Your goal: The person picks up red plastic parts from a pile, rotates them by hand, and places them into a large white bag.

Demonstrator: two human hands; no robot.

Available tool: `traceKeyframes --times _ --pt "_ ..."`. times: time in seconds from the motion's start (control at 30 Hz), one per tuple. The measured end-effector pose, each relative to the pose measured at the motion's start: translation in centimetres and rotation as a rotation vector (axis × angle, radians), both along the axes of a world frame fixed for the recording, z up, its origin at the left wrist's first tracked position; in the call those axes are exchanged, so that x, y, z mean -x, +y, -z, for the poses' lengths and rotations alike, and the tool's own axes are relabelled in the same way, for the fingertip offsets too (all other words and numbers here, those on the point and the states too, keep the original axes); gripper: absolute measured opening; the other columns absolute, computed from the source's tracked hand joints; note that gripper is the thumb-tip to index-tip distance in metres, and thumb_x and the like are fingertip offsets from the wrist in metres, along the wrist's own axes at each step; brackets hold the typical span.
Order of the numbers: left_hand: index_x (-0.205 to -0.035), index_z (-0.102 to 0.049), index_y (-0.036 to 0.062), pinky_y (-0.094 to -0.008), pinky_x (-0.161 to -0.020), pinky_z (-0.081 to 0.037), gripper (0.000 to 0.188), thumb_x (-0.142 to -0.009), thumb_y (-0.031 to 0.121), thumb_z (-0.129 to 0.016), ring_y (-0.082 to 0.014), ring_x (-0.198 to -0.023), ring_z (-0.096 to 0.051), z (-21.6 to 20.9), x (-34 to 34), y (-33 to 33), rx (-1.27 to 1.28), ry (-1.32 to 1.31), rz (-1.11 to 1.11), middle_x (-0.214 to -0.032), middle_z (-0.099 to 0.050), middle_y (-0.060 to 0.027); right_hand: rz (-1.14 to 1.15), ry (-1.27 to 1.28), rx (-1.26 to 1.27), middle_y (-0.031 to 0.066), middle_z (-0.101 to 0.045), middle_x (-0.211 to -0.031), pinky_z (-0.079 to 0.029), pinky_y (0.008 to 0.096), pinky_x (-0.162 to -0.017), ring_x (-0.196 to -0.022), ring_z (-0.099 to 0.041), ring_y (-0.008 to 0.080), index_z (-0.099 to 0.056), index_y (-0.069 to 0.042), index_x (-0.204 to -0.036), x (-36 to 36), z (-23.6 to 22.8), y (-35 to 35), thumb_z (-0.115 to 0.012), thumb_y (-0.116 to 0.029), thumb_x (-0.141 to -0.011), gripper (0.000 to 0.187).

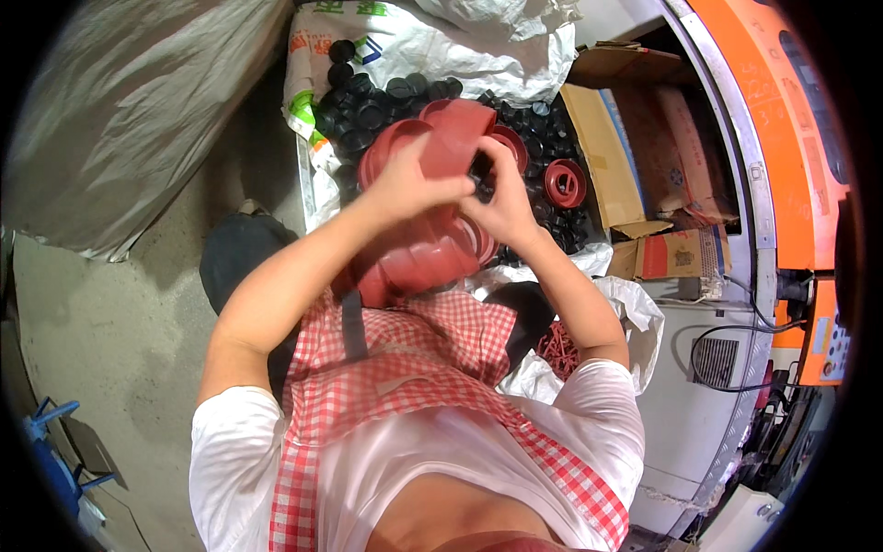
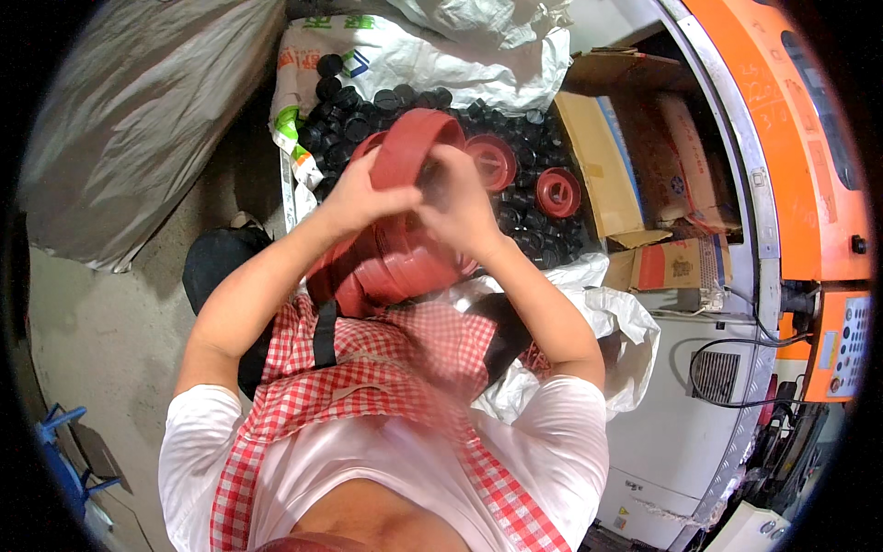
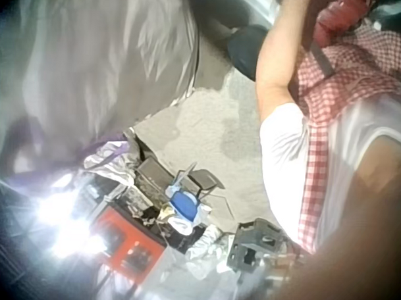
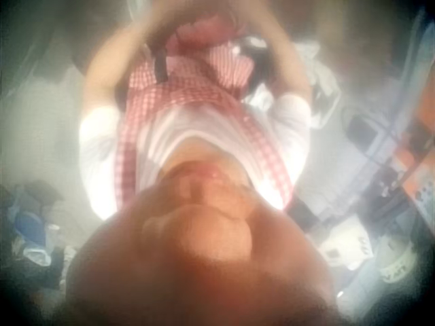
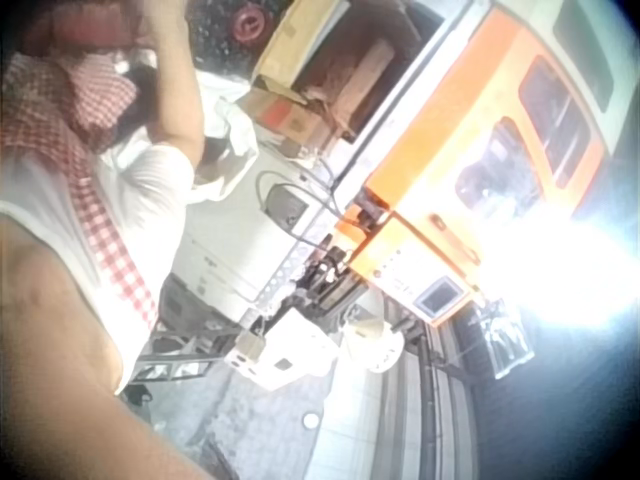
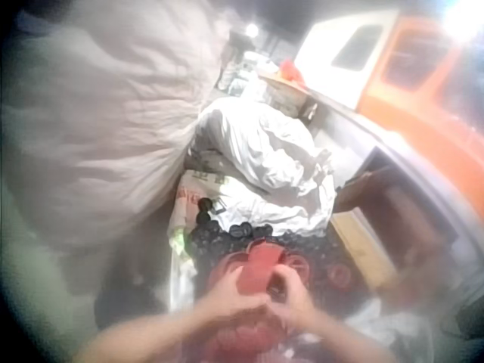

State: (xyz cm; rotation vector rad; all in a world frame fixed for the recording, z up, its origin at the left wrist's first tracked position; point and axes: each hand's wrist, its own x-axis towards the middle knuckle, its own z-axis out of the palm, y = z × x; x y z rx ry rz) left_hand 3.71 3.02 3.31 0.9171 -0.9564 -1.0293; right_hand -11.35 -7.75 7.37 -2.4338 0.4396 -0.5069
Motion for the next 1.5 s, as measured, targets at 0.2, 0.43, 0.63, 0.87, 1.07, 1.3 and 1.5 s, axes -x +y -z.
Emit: traceKeyframes --times 0.2,0.43,0.63,0.87,1.07,1.3,1.5 --pt "-0.126 -0.048 0.0038 -0.0298 -0.09 -0.044 0.058 -0.076 0.019 -0.074 -0.0129 -0.102 -0.054 -0.8 -0.6 -0.2 -0.085 0.411 0.28 -0.114 -0.057 -0.004 -0.387 -0.015 0.511 0.0174 -0.043 -0.127 -0.038 0.0443 -0.101 -0.122 -0.042 0.0355 -0.05 -0.004 -0.116 1.2 0.3 -2.0 -0.071 -0.002 -0.067 0.054" --pt "-0.117 -0.052 0.0016 -0.0274 -0.08 -0.048 0.054 -0.072 0.017 -0.076 -0.0123 -0.088 -0.059 0.9 0.2 -0.9 0.104 -0.034 -0.126 -0.099 -0.062 -0.0053 0.298 0.25 -1.219 0.012 -0.054 -0.113 -0.054 0.032 -0.075 -0.09 -0.061 0.0213 -0.031 -0.009 -0.133 -0.5 -0.7 -0.9 -0.059 -0.04 -0.089 0.061" --pt "-0.118 -0.052 0.0017 -0.0285 -0.081 -0.048 0.054 -0.072 0.018 -0.076 -0.0123 -0.09 -0.059 0.7 0.6 -0.7 0.053 -0.118 -0.107 -0.102 -0.062 -0.0063 0.16 0.308 -1.336 0.0161 -0.057 -0.107 -0.055 0.0347 -0.071 -0.082 -0.064 0.0252 -0.037 -0.004 -0.13 1.1 1.5 -3.7 -0.056 -0.037 -0.089 0.056" --pt "-0.119 -0.052 0.0025 -0.0278 -0.082 -0.047 0.054 -0.072 0.016 -0.075 -0.012 -0.09 -0.058 1.6 0.8 -0.8 0.079 -0.093 -0.162 -0.101 -0.062 -0.0052 0.023 0.151 -1.039 0.0164 -0.062 -0.094 -0.053 0.0322 -0.068 -0.075 -0.064 0.0224 -0.022 -0.003 -0.137 0.5 2.2 -3.5 -0.057 -0.035 -0.088 0.068" --pt "-0.131 -0.041 0.0043 -0.028 -0.086 -0.045 0.071 -0.071 0.014 -0.076 -0.0141 -0.101 -0.054 2.7 0.2 -1.7 0.077 0.17 -0.148 -0.114 -0.055 -0.005 0.375 0.017 -0.041 0.0116 -0.064 -0.095 -0.051 0.0284 -0.072 -0.08 -0.062 0.0171 -0.025 -0.001 -0.137 2.8 4.2 -4.8 -0.06 -0.022 -0.089 0.063" --pt "-0.125 -0.045 -0.005 -0.0309 -0.084 -0.048 0.068 -0.072 0.025 -0.077 -0.021 -0.1 -0.059 10.8 -1.4 -5.3 -0.31 0.161 -0.583 -0.116 -0.057 -0.0166 0.79 0.509 0.005 0.0217 -0.064 -0.104 -0.046 0.0381 -0.087 -0.1 -0.061 0.0329 -0.054 0.001 -0.118 18.6 14.4 -17.9 -0.067 -0.04 -0.077 0.059" --pt "-0.114 -0.059 0.0015 -0.0371 -0.088 -0.044 0.045 -0.077 0.024 -0.071 -0.0305 -0.098 -0.056 7.6 0.3 -3.0 -0.192 -0.979 -0.867 -0.112 -0.058 -0.0129 0.688 0.973 -0.101 0.0219 -0.062 -0.108 -0.046 0.0387 -0.09 -0.106 -0.059 0.0335 -0.056 -0.001 -0.115 21.5 20.6 -17.0 -0.07 -0.035 -0.077 0.053"
